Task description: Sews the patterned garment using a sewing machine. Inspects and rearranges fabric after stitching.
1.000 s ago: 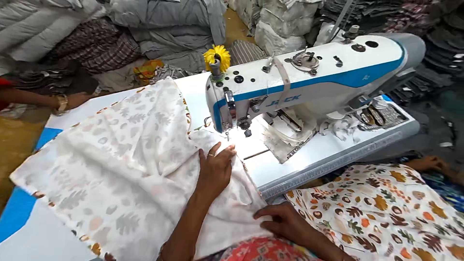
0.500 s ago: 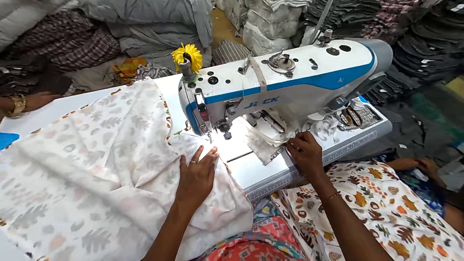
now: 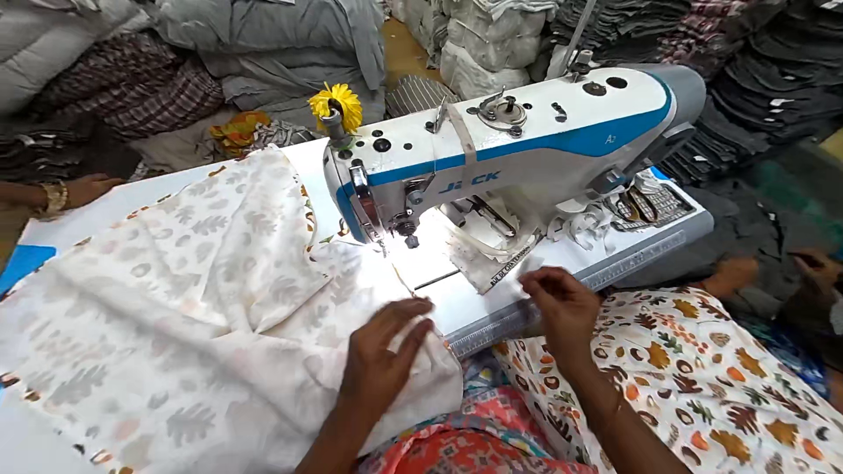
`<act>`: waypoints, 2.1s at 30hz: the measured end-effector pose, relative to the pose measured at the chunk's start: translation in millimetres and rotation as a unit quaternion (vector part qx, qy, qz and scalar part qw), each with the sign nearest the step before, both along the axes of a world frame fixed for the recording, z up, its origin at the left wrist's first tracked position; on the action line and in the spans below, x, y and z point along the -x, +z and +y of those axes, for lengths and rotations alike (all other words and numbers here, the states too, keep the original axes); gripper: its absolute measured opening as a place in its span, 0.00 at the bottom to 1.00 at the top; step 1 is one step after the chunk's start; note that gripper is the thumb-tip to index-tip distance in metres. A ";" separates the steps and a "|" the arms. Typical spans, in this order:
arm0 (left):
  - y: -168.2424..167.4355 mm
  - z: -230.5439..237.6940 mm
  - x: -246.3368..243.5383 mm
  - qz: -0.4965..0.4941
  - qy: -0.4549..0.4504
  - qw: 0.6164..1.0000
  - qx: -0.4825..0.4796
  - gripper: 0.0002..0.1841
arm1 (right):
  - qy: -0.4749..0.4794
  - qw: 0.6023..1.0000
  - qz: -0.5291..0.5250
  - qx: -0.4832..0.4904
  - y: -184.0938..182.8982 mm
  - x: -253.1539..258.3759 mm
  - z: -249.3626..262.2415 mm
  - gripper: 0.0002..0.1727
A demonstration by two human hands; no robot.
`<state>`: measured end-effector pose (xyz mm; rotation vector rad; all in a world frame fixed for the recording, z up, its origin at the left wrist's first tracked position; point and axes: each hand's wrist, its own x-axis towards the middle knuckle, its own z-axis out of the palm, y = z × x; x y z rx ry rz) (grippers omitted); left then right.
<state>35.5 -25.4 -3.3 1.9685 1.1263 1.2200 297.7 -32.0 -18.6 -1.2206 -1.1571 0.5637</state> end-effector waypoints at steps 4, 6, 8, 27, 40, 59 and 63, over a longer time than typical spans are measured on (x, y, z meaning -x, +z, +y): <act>28.2 -24.3 -20.0 -0.161 -0.028 0.946 0.281 0.24 | 0.156 0.985 0.053 0.044 10.4 73.7 -30.0 0.17; 23.9 -24.8 -13.7 -0.234 0.010 0.914 0.333 0.21 | 0.200 0.972 0.088 0.083 14.7 91.8 -37.1 0.22; 22.3 -27.4 -6.0 -0.280 0.042 0.890 0.356 0.13 | 0.221 0.963 0.101 0.119 15.8 100.2 -40.1 0.23; 36.1 -35.3 4.9 -0.351 0.018 0.803 0.482 0.25 | 0.228 0.945 -0.215 -0.097 9.8 65.5 -31.7 0.06; 27.2 -37.9 -4.5 -0.289 0.086 0.882 0.363 0.26 | 0.234 0.932 0.093 0.262 28.6 81.7 -35.2 0.07; -13.7 47.9 19.0 -0.064 0.200 0.974 0.084 0.26 | 0.271 0.896 -0.178 0.304 14.1 117.4 106.6 0.16; -31.1 55.8 18.5 0.008 0.229 0.972 0.055 0.27 | 0.255 0.870 -0.224 0.358 8.7 129.3 133.2 0.18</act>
